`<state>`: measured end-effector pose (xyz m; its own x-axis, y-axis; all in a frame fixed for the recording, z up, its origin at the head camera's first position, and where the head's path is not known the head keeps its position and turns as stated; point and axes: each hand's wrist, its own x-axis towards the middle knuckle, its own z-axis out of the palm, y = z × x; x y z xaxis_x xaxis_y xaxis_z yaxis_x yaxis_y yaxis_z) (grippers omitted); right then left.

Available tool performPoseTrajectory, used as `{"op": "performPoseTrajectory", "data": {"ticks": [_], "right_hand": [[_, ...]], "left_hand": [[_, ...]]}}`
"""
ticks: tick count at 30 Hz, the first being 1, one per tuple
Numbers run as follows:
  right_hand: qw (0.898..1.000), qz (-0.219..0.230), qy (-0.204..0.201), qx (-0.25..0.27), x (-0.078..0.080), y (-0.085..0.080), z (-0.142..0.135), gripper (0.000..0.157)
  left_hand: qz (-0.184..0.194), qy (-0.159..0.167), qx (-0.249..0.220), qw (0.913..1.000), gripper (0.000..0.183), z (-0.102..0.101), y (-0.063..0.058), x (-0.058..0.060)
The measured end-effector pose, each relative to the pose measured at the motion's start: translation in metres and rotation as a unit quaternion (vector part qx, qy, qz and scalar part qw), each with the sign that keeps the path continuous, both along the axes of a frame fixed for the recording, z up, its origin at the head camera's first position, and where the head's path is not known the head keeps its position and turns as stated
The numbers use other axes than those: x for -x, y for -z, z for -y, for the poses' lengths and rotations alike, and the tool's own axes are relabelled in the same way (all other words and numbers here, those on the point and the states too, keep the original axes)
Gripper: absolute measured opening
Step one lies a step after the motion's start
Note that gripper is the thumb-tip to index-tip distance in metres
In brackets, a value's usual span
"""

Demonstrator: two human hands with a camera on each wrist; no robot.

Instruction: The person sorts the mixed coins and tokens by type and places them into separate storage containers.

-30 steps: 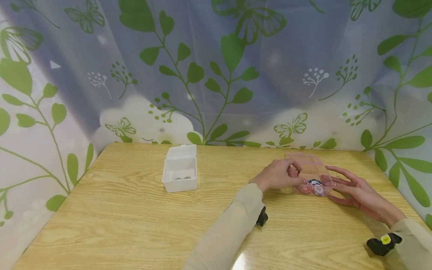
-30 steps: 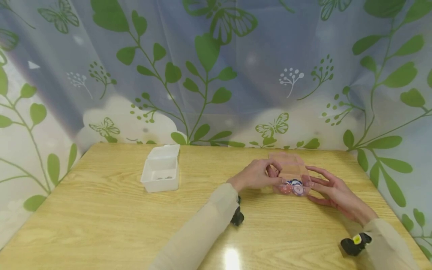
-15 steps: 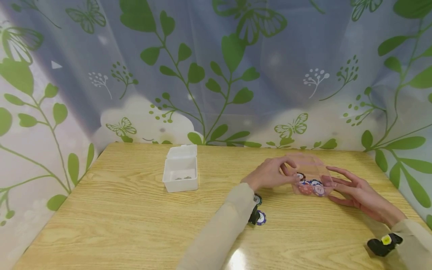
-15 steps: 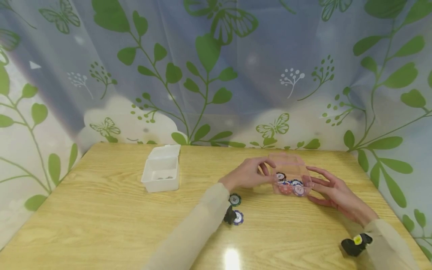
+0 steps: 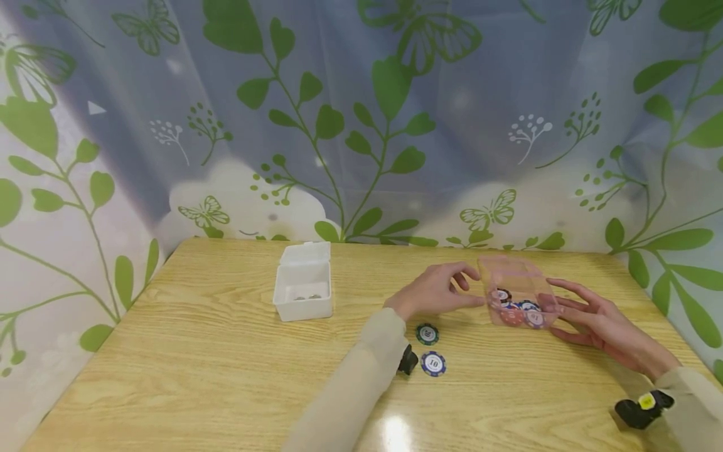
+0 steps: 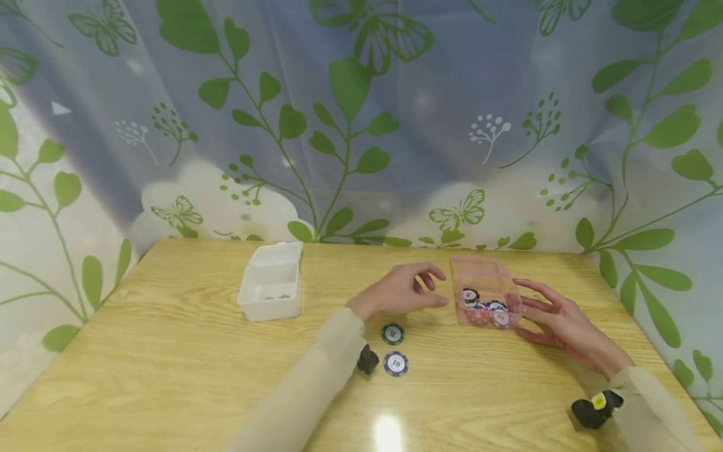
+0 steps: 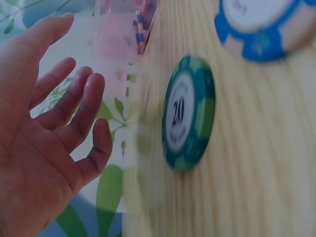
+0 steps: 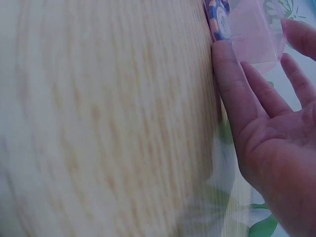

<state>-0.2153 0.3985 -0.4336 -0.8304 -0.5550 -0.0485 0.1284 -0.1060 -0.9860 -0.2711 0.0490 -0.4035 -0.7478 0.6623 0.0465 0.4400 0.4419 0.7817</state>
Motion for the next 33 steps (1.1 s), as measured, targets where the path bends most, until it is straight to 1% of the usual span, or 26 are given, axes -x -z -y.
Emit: {"op": "performPoseTrajectory", "data": {"ticks": [8, 12, 20, 26, 33], "right_hand": [[1.0, 0.006, 0.001, 0.006, 0.0, -0.001, -0.001, 0.057], [1.0, 0.006, 0.004, 0.002, 0.001, -0.001, 0.0, 0.057], [1.0, 0.006, -0.007, 0.011, -0.001, -0.001, 0.001, 0.057], [1.0, 0.01, -0.007, 0.007, -0.001, -0.002, 0.001, 0.057], [1.0, 0.008, -0.004, -0.002, -0.001, -0.002, 0.001, 0.058]], "left_hand": [[0.011, 0.017, 0.02, 0.9996, 0.054, 0.016, -0.003, 0.001], [0.014, 0.022, 0.03, 0.9992, 0.056, 0.022, -0.003, 0.0], [0.029, 0.022, 0.042, 0.9984, 0.058, 0.04, 0.001, -0.004], [0.024, 0.021, 0.07, 0.997, 0.058, 0.054, 0.001, -0.007], [0.037, 0.029, 0.1, 0.9938, 0.06, 0.066, -0.001, -0.01]]}}
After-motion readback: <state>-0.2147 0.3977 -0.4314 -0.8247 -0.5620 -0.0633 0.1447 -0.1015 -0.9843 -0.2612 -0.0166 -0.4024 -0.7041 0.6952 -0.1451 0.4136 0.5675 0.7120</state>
